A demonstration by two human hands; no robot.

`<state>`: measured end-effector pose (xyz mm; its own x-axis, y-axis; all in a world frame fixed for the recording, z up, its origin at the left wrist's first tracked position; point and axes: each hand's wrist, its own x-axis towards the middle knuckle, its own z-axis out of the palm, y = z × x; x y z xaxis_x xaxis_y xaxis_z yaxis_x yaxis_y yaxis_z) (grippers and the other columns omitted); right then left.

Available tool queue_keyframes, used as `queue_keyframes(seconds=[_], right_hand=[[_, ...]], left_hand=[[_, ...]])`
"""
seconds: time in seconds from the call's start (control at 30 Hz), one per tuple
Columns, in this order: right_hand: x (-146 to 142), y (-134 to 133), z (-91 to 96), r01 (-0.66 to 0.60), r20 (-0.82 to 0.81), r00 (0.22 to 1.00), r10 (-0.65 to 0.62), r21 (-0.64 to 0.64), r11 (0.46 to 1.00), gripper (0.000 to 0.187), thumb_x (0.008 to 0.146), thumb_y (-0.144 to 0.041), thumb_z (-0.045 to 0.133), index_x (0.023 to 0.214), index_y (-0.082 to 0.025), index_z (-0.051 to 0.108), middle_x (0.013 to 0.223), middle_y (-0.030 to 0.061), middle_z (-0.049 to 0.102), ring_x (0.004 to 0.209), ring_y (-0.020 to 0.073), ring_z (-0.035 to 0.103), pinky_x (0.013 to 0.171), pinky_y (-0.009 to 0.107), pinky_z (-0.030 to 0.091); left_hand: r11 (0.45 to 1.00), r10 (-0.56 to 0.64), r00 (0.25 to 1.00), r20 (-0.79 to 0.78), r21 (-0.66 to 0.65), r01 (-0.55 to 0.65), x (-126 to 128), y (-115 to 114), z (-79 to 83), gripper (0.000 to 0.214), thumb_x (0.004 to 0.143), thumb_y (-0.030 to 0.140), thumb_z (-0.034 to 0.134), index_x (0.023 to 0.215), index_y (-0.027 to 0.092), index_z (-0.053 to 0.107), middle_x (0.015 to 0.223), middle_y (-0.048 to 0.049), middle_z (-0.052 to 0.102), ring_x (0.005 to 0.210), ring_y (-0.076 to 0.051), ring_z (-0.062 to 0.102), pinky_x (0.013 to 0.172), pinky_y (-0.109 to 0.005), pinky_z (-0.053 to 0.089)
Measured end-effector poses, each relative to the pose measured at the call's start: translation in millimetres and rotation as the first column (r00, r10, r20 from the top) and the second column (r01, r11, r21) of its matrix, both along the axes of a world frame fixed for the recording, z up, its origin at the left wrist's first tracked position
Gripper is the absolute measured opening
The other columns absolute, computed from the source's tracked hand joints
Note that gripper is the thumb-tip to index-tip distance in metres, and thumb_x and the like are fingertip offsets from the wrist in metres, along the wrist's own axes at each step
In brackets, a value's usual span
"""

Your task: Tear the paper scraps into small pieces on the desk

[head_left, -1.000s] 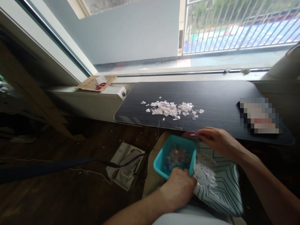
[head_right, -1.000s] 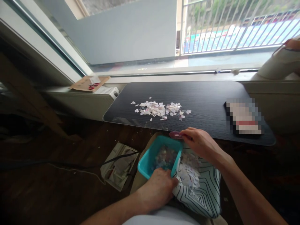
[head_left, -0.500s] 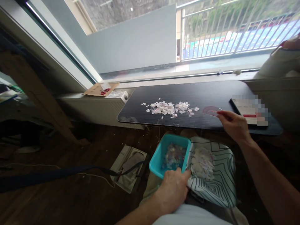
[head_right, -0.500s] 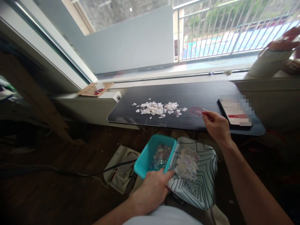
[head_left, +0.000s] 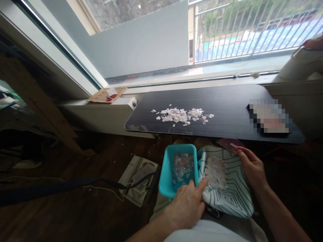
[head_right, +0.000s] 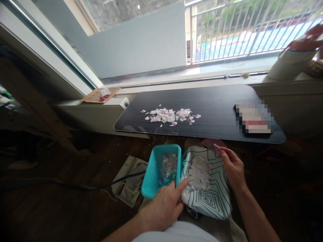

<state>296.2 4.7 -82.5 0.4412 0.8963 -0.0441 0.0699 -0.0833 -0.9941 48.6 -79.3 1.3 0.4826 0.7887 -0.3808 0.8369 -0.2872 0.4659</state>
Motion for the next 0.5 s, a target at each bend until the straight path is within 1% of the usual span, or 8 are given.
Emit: queue_keyframes(seconds=[0.07, 0.13, 0.2, 0.23, 0.3, 0.4, 0.47, 0.5], right_hand=[[2.9, 4.9, -8.7, 0.008, -0.035, 0.999, -0.009, -0.037, 0.999, 0.032, 0.072, -0.043, 0.064, 0.096, -0.021, 0.067, 0.094, 0.0057, 0.071, 0.093, 0.0266, 0.064, 0.084, 0.043, 0.050], [3.3, 11.8, -12.3, 0.009, -0.052, 0.999, -0.013, -0.073, 0.997, 0.033, 0.070, -0.043, 0.065, 0.096, -0.022, 0.068, 0.097, 0.0043, 0.071, 0.097, 0.0265, 0.063, 0.088, 0.043, 0.048], [1.2, 16.8, -12.9, 0.008, -0.066, 0.998, -0.014, -0.100, 0.995, 0.032, 0.070, -0.043, 0.065, 0.095, -0.024, 0.068, 0.097, 0.0025, 0.071, 0.100, 0.0257, 0.062, 0.092, 0.042, 0.045], [-0.3, 18.0, -12.8, 0.007, -0.074, 0.997, -0.015, -0.108, 0.994, 0.031, 0.069, -0.042, 0.065, 0.094, -0.025, 0.069, 0.097, 0.0018, 0.071, 0.100, 0.0254, 0.062, 0.094, 0.042, 0.044], [-3.0, 18.6, -12.8, 0.004, -0.092, 0.996, -0.015, -0.116, 0.993, 0.030, 0.068, -0.041, 0.066, 0.092, -0.025, 0.069, 0.095, 0.0011, 0.071, 0.101, 0.0251, 0.061, 0.096, 0.042, 0.042], [-4.3, 17.5, -14.2, 0.006, -0.101, 0.995, -0.020, -0.131, 0.991, 0.032, 0.066, -0.040, 0.067, 0.092, -0.022, 0.069, 0.095, 0.0017, 0.071, 0.102, 0.0253, 0.061, 0.099, 0.042, 0.039], [-3.5, 16.9, -15.6, 0.008, -0.088, 0.996, -0.021, -0.145, 0.989, 0.034, 0.066, -0.041, 0.066, 0.093, -0.020, 0.069, 0.095, 0.0025, 0.071, 0.102, 0.0256, 0.061, 0.099, 0.043, 0.039], [-2.8, 16.7, -16.0, 0.012, -0.061, 0.998, -0.020, -0.132, 0.991, 0.035, 0.067, -0.041, 0.066, 0.094, -0.019, 0.069, 0.094, 0.0030, 0.071, 0.101, 0.0258, 0.061, 0.099, 0.043, 0.039]], left_hand=[[0.999, 0.038, 0.997, 0.070, -0.020, -0.037, -4.3, -0.1, 5.1, 0.079, 0.081, 0.035, 0.056, 0.144, 0.026, 0.010, 0.119, -0.0118, 0.049, 0.099, -0.028, 0.053, 0.087, -0.040, 0.042], [0.996, 0.090, 0.980, 0.177, -0.042, -0.084, -11.6, 2.2, 8.0, 0.088, 0.080, 0.046, 0.058, 0.145, 0.024, 0.003, 0.130, -0.0131, 0.042, 0.105, -0.028, 0.052, 0.091, -0.039, 0.040], [0.987, 0.161, 0.957, 0.241, -0.054, -0.153, -19.9, 10.3, 6.1, 0.072, 0.090, 0.044, 0.044, 0.145, 0.020, 0.003, 0.129, -0.0123, 0.046, 0.098, -0.021, 0.056, 0.089, -0.033, 0.042], [0.980, 0.196, 0.957, 0.214, -0.023, -0.196, -23.6, 17.5, 3.0, 0.059, 0.095, 0.040, 0.034, 0.144, 0.019, 0.008, 0.123, -0.0108, 0.050, 0.094, -0.018, 0.057, 0.088, -0.030, 0.043], [0.983, 0.155, 0.987, -0.034, 0.104, -0.151, -29.4, 37.7, -7.0, 0.045, 0.097, 0.032, 0.030, 0.139, 0.017, 0.027, 0.119, -0.0095, 0.052, 0.099, -0.017, 0.055, 0.089, -0.028, 0.042], [0.983, 0.156, 0.969, -0.193, 0.125, -0.133, -32.7, 72.2, -27.2, 0.048, 0.084, 0.023, 0.056, 0.130, 0.014, 0.042, 0.122, -0.0157, 0.048, 0.113, -0.030, 0.046, 0.093, -0.040, 0.039], [0.990, 0.135, 0.951, -0.278, 0.085, -0.115, -31.2, 87.5, -40.0, 0.058, 0.074, 0.019, 0.069, 0.127, 0.012, 0.045, 0.121, -0.0191, 0.047, 0.108, -0.033, 0.049, 0.087, -0.043, 0.043], [0.993, 0.118, 0.943, -0.310, 0.060, -0.105, -29.3, 91.1, -45.4, 0.054, 0.076, 0.021, 0.069, 0.125, 0.012, 0.047, 0.120, -0.0189, 0.048, 0.104, -0.032, 0.051, 0.084, -0.044, 0.045]])
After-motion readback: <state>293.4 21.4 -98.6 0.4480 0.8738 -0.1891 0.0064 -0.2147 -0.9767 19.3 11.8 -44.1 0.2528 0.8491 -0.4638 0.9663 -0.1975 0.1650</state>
